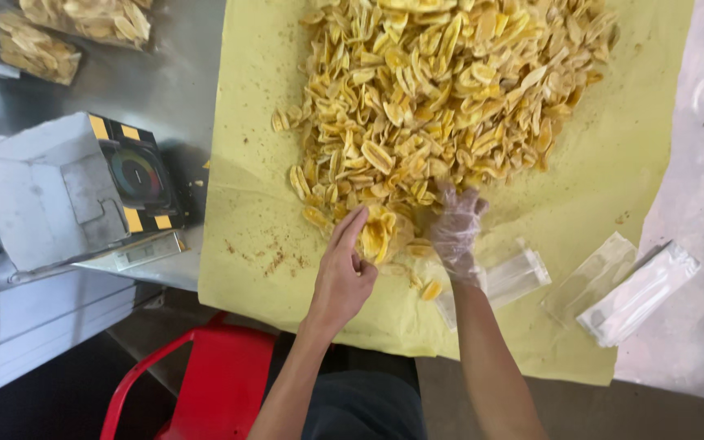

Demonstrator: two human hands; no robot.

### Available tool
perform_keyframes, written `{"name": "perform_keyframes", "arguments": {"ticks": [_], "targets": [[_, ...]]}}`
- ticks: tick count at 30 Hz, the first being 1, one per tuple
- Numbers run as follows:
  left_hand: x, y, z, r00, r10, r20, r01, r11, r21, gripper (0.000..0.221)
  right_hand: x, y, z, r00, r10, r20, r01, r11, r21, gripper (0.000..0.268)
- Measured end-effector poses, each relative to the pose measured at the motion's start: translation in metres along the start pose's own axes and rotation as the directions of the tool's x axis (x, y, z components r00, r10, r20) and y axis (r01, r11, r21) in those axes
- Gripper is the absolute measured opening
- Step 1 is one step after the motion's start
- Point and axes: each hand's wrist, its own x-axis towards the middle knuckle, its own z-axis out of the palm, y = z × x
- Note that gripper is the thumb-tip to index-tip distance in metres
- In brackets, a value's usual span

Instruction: The person scoops dried yellow fruit slices from a large pile on a yellow mat and places them into small clear plastic bags. The filled bags are set aside on the table. The person wears a plastic glove on the right hand while handling the food.

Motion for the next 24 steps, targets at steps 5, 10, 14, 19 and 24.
{"name": "perform_keyframes", "arguments": {"ticks": [5, 10, 14, 19, 24], "targets": [[-0.003, -0.003, -0.007, 0.999, 0.021, -0.025, -0.02, 0.999, 0.036, 0.078, -0.021, 0.046, -0.018, 0.842, 0.438, 0.315, -0.477, 0.877, 0.055, 0.018], [-0.002, 0.004, -0.007, 1.0, -0.024, -0.007, 0.024, 1.0, 0.003, 0.078, -0.017, 0.071, -0.06, 0.669, 0.655, 0.352, -0.702, 0.401, 0.588, 0.015], [0.002, 0.015, 0.006, 0.999, -0.009, 0.04, 0.01, 0.999, -0.041, 0.079, 0.011, 0.032, -0.11, 0.724, 0.578, 0.376, -0.477, 0.025, 0.879, 0.023], [0.006, 0.023, 0.022, 0.997, 0.053, 0.054, -0.05, 0.997, -0.052, 0.082, 0.042, -0.048, -0.176, 0.789, 0.544, 0.286, -0.403, 0.107, 0.909, 0.018], [0.011, 0.016, 0.029, 0.997, 0.039, 0.066, -0.039, 0.999, -0.003, 0.084, 0.075, -0.114, -0.195, 0.98, 0.199, 0.004, -0.14, 0.677, 0.723, 0.027]]}}
